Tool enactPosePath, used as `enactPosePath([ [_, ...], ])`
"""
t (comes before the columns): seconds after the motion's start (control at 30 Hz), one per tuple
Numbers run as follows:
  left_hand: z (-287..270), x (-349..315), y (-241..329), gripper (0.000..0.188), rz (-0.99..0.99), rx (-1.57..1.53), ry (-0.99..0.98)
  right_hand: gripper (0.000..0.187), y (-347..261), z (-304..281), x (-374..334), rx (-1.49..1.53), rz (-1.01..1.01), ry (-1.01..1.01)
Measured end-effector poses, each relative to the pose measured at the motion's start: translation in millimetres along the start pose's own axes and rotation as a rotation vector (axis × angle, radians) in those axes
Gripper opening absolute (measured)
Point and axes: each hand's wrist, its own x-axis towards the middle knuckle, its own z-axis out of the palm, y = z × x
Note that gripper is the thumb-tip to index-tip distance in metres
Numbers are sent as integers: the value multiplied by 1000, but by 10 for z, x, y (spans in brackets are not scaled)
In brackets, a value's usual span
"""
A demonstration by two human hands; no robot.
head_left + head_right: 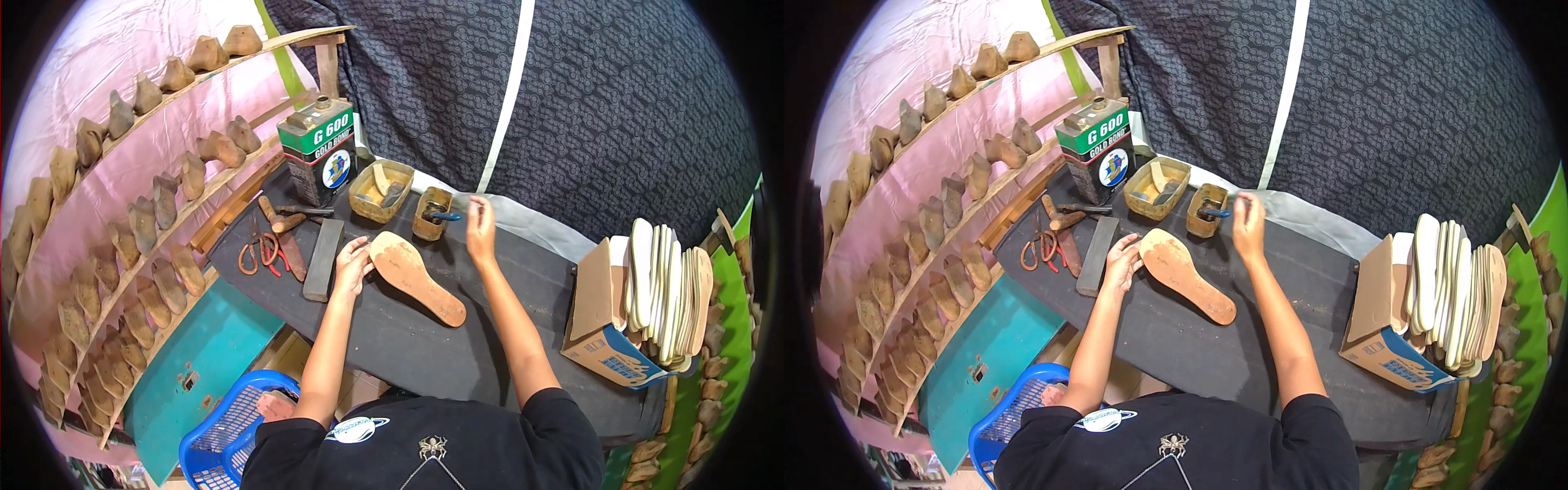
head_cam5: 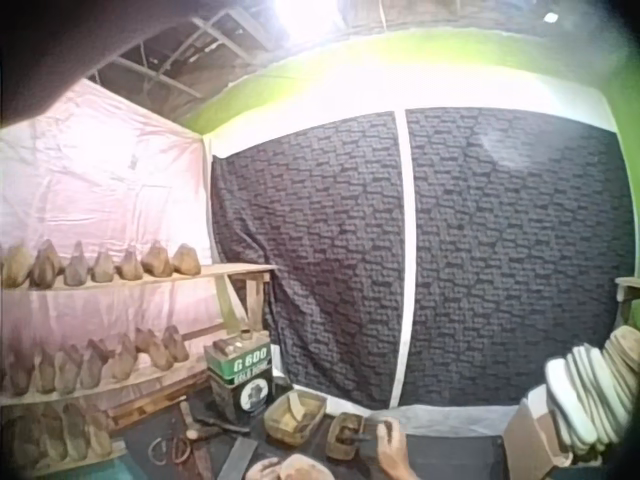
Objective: Apply adhesive to the surface of shoe insoles using a brush.
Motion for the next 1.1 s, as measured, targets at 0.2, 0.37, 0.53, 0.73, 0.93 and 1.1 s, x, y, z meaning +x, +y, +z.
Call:
enactPosePath([
  [0.2, 54, -276, 296, 34, 66, 10, -62, 11, -586, -31, -2, 450, 19, -56],
  [0.37, 155, -655, 608, 32, 161, 75, -65, 14, -970, 109, -117, 638, 243, -430],
  [0.53, 227, -1260, 914, 31, 266, 136, -13, 20, -1237, 238, -263, 785, 378, -806],
  [0.73, 308, -2160, 1140, 25, 375, 235, 88, 25, -1858, 182, -566, 917, 388, -1166],
  [0.93, 300, -2912, 1167, 23, 426, 282, 239, 25, -2247, 120, -960, 1074, 355, -1319],
  [1.1, 162, -3515, 1116, 23, 452, 280, 339, 27, -2559, 113, -1355, 1043, 332, -1542],
])
